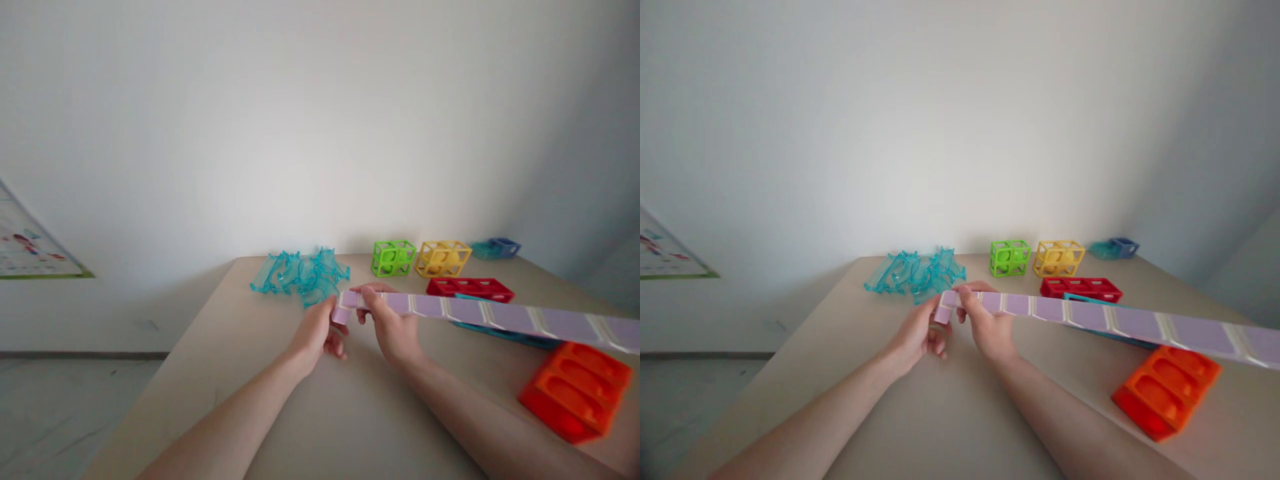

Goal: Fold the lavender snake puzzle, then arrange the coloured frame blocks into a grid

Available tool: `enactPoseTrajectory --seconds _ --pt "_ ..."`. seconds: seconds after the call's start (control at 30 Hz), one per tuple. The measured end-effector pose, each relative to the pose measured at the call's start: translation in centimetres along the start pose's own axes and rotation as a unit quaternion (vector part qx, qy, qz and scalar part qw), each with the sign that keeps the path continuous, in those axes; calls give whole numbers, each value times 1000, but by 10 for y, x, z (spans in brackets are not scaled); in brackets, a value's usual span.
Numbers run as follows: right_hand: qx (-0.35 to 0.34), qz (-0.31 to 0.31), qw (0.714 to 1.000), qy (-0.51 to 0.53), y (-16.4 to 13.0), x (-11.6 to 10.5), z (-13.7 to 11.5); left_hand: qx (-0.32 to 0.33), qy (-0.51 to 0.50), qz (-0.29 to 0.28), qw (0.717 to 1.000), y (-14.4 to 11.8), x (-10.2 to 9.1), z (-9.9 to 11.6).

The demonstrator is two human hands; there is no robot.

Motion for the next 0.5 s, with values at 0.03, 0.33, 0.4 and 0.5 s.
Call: enactPoseTrajectory --seconds 0.03,0.33,0.4,0.5 --pt "19 15 1000 18 2 -3 5 78 38 29 996 -2 -6 15" --pt "98 28 991 84 7 -4 15 256 165 -99 947 -21 22 42" --pt "91 5 992 85 6 1 10 257 154 -83 951 -19 19 41" --pt "85 2 993 87 5 3 6 235 123 -68 962 -16 15 38"
Point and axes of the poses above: each hand's wrist, its own y-axis towards the middle knuckle, its own x-axis out of the palm, z = x × y, the point moved 10 cm from there along y, towards the middle knuckle, and after that the axes turned 13 degrees about -y, right-handed, at the moved point
